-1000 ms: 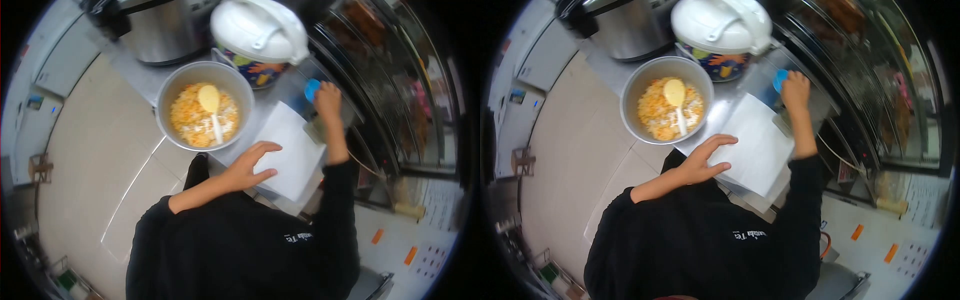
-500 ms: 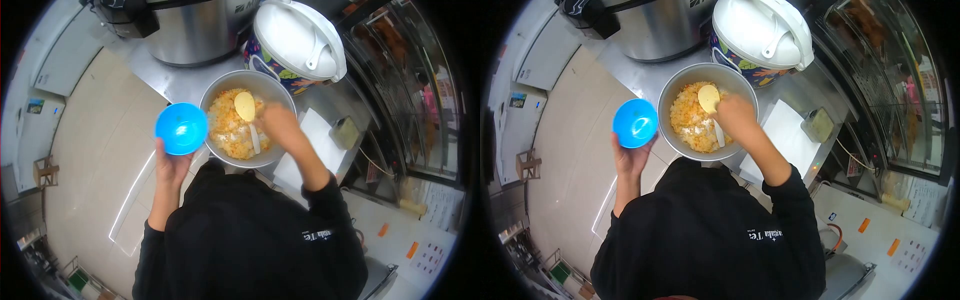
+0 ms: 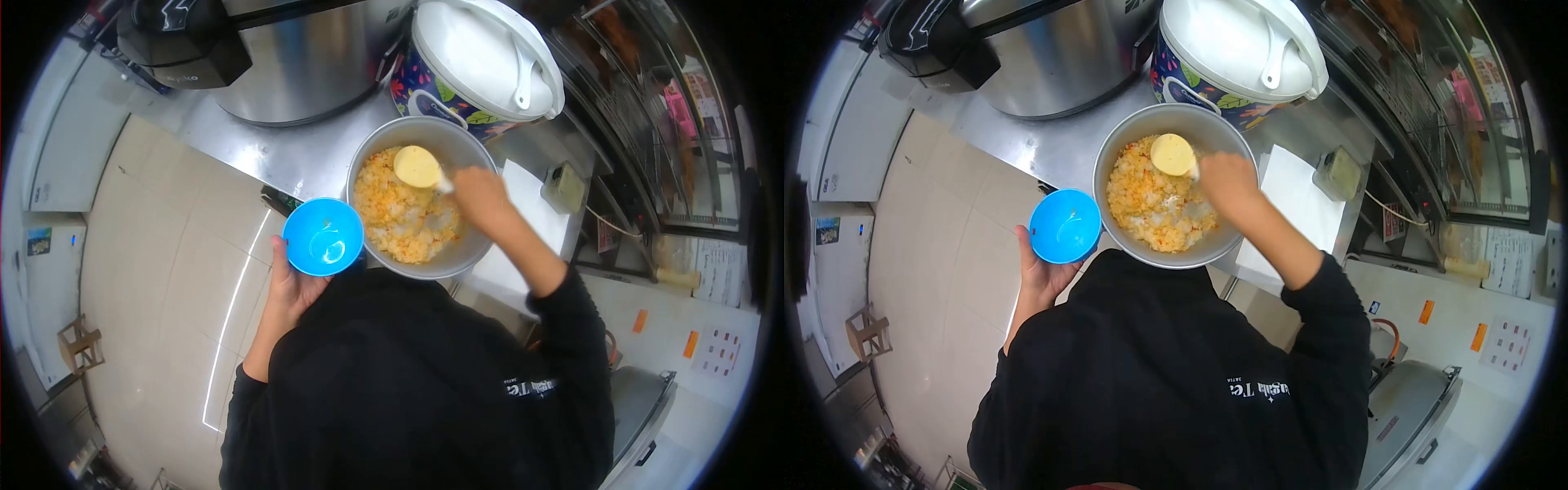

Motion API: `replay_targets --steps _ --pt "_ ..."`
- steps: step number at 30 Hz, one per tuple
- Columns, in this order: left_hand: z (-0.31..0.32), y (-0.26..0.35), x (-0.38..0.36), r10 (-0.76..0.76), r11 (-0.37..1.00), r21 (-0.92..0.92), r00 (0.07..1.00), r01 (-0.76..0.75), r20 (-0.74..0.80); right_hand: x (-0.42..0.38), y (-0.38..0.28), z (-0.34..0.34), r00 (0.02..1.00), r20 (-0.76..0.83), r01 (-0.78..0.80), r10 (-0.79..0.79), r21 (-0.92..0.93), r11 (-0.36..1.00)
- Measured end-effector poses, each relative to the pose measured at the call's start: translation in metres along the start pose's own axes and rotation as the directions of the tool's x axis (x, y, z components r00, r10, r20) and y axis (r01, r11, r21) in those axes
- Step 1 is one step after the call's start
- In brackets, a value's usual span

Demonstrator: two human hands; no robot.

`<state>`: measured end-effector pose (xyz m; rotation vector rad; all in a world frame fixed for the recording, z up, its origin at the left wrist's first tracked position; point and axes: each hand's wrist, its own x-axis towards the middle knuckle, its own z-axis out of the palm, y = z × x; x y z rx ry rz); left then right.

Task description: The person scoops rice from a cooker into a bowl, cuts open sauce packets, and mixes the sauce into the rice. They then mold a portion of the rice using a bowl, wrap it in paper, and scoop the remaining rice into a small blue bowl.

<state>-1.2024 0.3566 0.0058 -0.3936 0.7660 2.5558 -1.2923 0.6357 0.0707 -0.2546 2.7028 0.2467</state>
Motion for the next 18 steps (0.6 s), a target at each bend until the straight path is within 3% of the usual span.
replay_targets --steps 2,5,8,11,14,17,18 --pt "-0.002 0.006 0.000 -0.051 0.998 0.040 0.998 0.050 0.039 -0.002 0.013 -0.007 0.971 -0.227 -0.092 0.073 -0.074 0.993" --pt "0.000 0.012 0.003 -0.090 0.995 0.050 0.994 0.087 0.063 0.023 0.016 0.014 0.839 -0.521 0.008 -0.154 -0.271 0.963" --pt "0.004 0.015 0.004 -0.096 0.995 0.039 0.994 0.093 0.058 0.033 0.011 0.022 0.824 -0.520 0.169 -0.226 -0.156 0.973" --pt "0.000 0.017 0.005 -0.104 0.993 0.063 0.994 0.102 0.039 0.016 -0.002 0.032 0.905 -0.333 0.251 -0.264 -0.085 0.964" --pt "0.002 0.014 0.005 -0.089 0.995 0.040 0.996 0.088 0.018 -0.020 -0.024 0.037 0.915 -0.217 0.346 -0.339 -0.009 0.938" --pt "0.007 0.013 0.006 -0.069 0.998 0.008 0.998 0.068 0.014 -0.047 -0.032 0.038 0.914 -0.286 0.351 -0.289 0.198 0.915" --pt "0.008 0.013 0.007 -0.064 0.998 0.001 0.998 0.064 0.016 -0.048 -0.030 0.039 0.933 -0.245 0.323 -0.263 0.252 0.912"
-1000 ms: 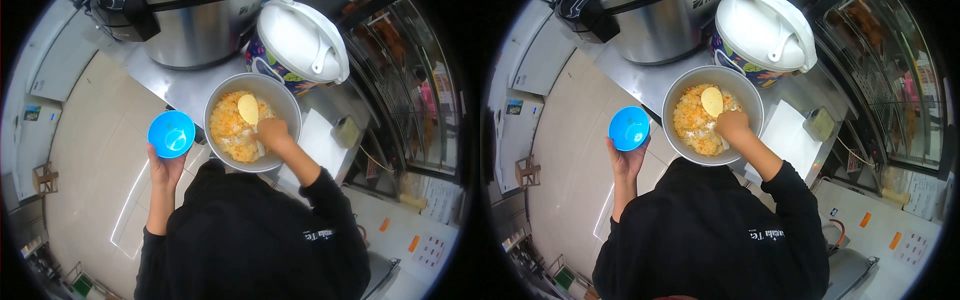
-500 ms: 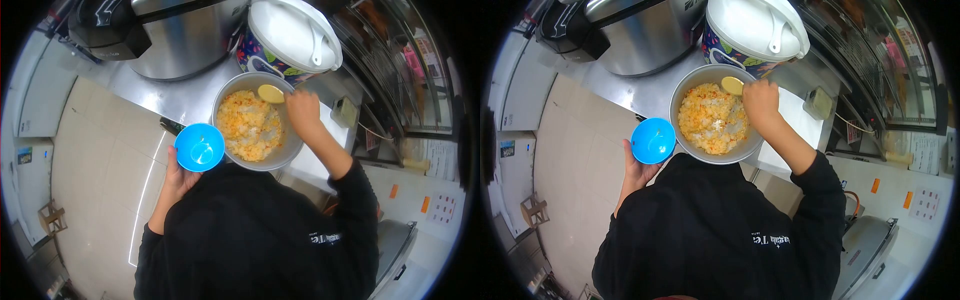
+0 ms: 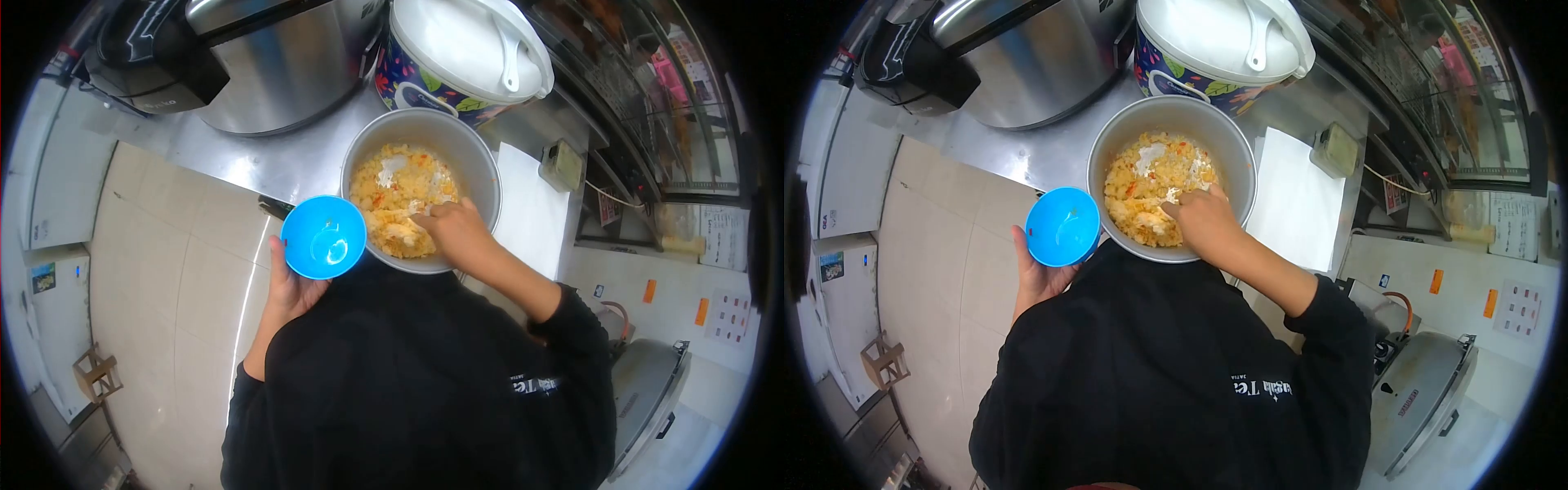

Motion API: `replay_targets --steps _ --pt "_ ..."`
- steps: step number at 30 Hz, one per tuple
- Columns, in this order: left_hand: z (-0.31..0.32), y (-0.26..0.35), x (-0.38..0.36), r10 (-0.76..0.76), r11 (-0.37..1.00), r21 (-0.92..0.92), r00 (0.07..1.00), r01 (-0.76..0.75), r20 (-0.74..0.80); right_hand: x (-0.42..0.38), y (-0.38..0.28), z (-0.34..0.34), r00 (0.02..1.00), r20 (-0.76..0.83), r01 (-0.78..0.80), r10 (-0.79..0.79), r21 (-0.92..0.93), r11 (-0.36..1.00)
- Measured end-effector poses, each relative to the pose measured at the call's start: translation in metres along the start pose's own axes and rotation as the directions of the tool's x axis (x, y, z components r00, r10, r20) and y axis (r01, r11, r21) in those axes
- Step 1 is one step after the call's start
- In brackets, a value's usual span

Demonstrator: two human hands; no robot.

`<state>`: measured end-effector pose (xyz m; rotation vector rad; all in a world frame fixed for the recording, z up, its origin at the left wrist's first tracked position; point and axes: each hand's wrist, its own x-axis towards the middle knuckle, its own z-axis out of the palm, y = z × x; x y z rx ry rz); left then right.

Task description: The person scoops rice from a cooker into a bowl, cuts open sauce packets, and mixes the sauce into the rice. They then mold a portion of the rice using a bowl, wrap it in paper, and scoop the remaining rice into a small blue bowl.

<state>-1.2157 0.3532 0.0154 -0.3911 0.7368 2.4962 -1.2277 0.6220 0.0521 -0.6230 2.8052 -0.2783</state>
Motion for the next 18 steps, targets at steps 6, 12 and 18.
replay_targets --steps 6,12,18 --pt "0.004 0.023 0.009 0.195 0.960 0.201 0.981 -0.193 0.012 -0.006 0.024 -0.018 0.991 0.089 -0.126 0.101 0.345 0.930" --pt "0.050 0.047 0.028 0.107 0.957 0.255 0.985 -0.139 0.135 -0.013 0.043 -0.088 0.992 -0.034 -0.099 0.125 0.417 0.904" --pt "0.093 0.002 0.061 -0.087 0.952 0.303 0.982 0.033 0.167 -0.002 0.011 -0.161 0.985 0.007 -0.171 0.171 -0.050 0.984"
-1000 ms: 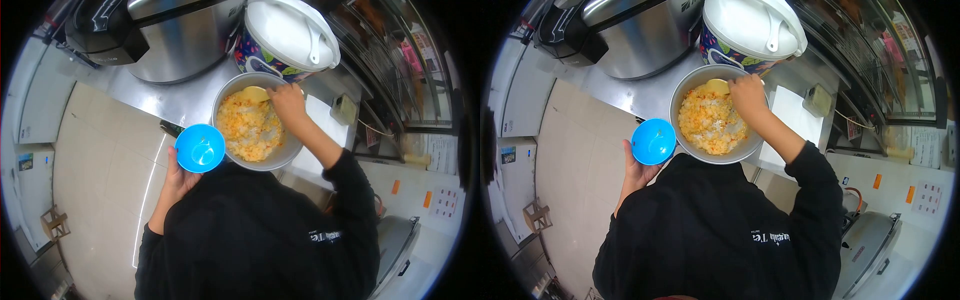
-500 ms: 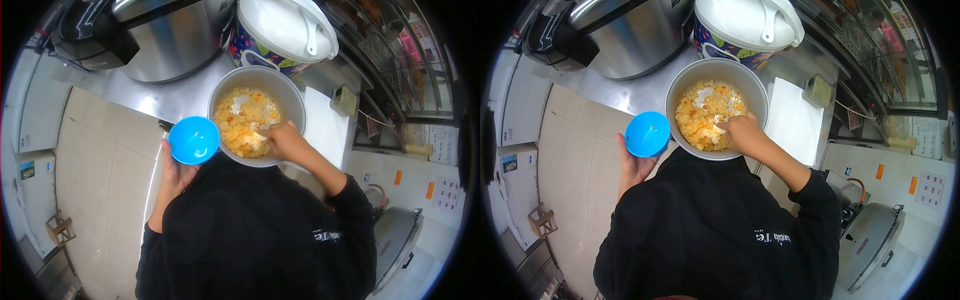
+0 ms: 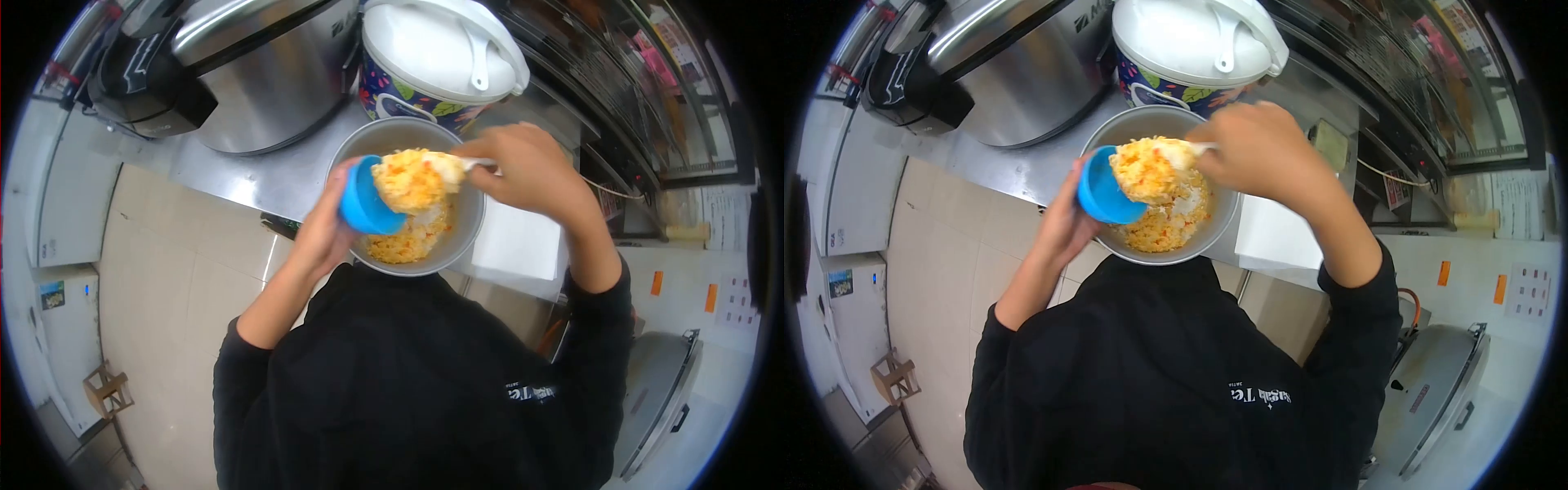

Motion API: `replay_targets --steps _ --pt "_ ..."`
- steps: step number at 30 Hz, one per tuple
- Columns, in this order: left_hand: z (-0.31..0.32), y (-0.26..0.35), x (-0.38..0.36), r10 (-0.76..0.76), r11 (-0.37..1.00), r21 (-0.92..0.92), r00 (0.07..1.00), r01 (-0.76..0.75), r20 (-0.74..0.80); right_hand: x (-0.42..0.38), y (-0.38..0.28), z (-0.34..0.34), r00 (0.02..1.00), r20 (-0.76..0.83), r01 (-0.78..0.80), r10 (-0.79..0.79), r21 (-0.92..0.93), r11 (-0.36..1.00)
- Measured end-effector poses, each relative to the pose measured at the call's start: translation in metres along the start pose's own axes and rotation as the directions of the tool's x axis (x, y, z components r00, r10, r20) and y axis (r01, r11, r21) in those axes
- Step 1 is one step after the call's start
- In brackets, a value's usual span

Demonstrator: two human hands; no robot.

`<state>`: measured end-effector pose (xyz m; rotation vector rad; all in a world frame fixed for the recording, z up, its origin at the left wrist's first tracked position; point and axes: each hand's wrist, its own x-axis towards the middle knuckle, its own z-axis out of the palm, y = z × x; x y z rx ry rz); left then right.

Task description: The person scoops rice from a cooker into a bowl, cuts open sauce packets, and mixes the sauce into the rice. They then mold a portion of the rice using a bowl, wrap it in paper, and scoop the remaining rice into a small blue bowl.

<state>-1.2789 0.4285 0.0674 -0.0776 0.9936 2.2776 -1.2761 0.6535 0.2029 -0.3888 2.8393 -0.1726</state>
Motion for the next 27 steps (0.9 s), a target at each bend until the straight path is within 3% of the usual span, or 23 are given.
replay_targets --steps 3,6,9,15,18,21,25,27 --pt "0.011 -0.022 0.017 -0.182 0.965 -0.179 0.980 0.194 0.080 0.008 -0.035 0.031 0.973 -0.148 0.081 -0.176 -0.495 0.865" --pt "0.007 -0.035 0.031 -0.223 0.926 -0.292 0.970 0.241 0.093 0.009 -0.063 0.048 0.976 -0.069 0.088 -0.208 -0.746 0.660" --pt "0.003 -0.026 0.030 -0.217 0.898 -0.369 0.970 0.242 0.107 -0.010 -0.049 0.040 0.877 -0.376 -0.006 -0.298 -0.630 0.777" --pt "0.007 -0.005 0.021 -0.157 0.945 -0.277 0.984 0.176 0.088 -0.021 -0.040 0.048 0.730 -0.577 0.057 -0.367 -0.484 0.873" --pt "-0.006 0.009 0.010 -0.081 0.978 -0.193 0.997 0.083 0.017 -0.039 -0.027 0.023 0.772 -0.610 -0.104 -0.176 -0.395 0.913" --pt "-0.030 0.026 -0.002 -0.007 0.994 -0.106 0.999 0.003 -0.037 0.004 0.006 0.090 0.882 -0.466 -0.166 -0.073 -0.450 0.877" --pt "-0.040 0.027 -0.006 0.050 0.990 -0.128 0.996 -0.059 -0.075 0.069 0.006 0.169 0.741 -0.618 0.002 -0.262 -0.388 0.922" --pt "-0.043 0.026 -0.006 0.060 0.985 -0.154 0.993 -0.074 -0.099 0.051 -0.011 0.168 0.763 -0.536 0.168 -0.361 -0.374 0.912"
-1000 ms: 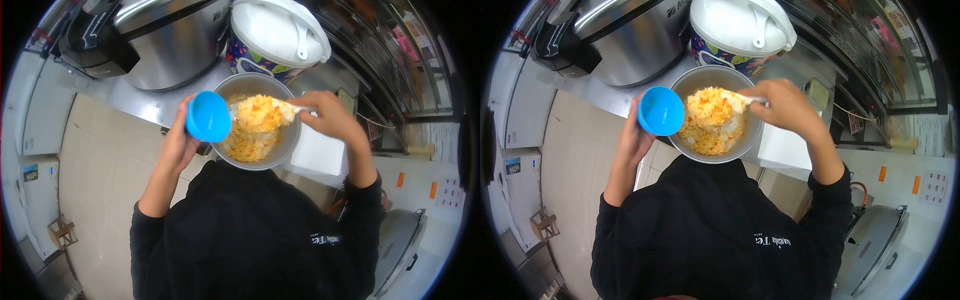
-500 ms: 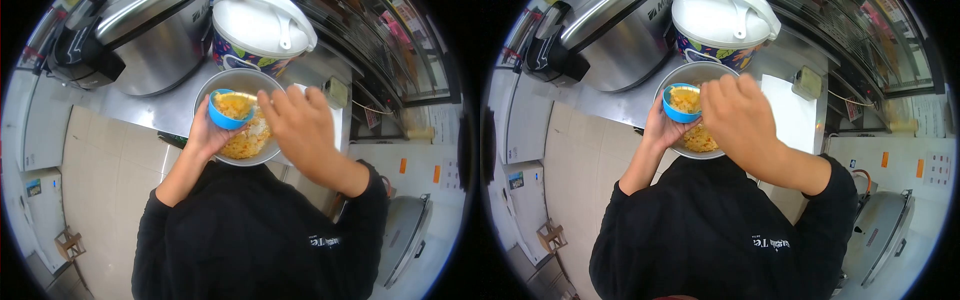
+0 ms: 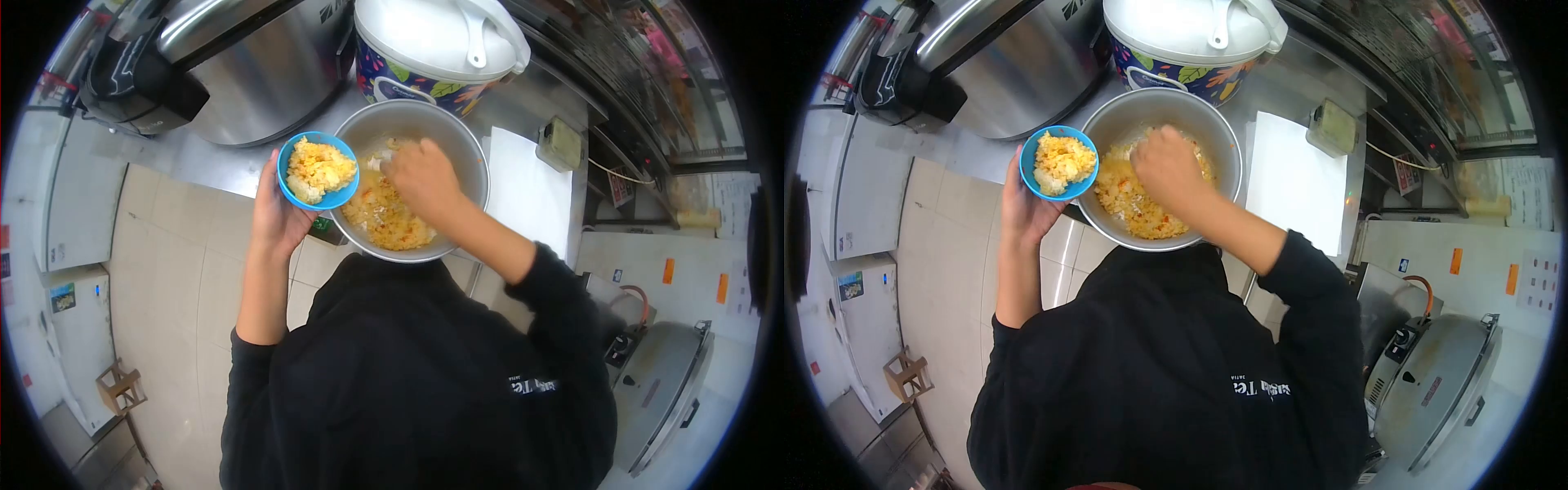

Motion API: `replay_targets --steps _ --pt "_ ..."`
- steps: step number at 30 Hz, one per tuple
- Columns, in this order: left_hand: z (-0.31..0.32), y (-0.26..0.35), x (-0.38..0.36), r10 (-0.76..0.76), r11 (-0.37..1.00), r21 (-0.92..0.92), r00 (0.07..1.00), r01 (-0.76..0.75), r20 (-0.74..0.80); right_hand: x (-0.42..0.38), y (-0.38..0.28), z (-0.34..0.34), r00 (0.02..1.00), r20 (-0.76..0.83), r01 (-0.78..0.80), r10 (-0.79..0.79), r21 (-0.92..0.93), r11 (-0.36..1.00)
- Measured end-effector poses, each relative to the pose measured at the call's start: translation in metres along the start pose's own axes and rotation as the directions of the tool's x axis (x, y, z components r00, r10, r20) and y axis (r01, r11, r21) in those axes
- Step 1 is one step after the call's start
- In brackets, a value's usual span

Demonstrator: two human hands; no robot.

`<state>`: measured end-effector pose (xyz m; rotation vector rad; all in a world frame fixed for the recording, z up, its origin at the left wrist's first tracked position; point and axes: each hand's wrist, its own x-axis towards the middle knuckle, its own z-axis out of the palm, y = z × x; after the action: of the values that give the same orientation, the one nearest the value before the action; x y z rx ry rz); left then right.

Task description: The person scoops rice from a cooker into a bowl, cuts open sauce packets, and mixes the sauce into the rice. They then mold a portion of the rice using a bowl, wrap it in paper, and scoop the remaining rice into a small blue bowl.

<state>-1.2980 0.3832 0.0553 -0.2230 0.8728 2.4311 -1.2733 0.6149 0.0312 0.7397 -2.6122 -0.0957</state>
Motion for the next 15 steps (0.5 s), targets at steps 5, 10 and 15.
replay_targets --steps 5,10,15 --pt "-0.013 -0.004 0.005 0.008 1.000 -0.021 1.000 -0.007 0.030 0.000 0.035 -0.038 0.984 0.113 -0.123 0.141 -0.154 0.980" --pt "-0.013 -0.003 0.004 0.000 0.997 -0.083 1.000 0.002 0.016 -0.017 0.030 -0.032 0.946 0.322 0.008 0.041 -0.150 0.989" --pt "-0.010 0.000 0.004 -0.043 0.993 -0.106 0.999 0.045 0.023 -0.017 0.031 -0.051 0.632 0.752 -0.049 0.187 -0.202 0.978"
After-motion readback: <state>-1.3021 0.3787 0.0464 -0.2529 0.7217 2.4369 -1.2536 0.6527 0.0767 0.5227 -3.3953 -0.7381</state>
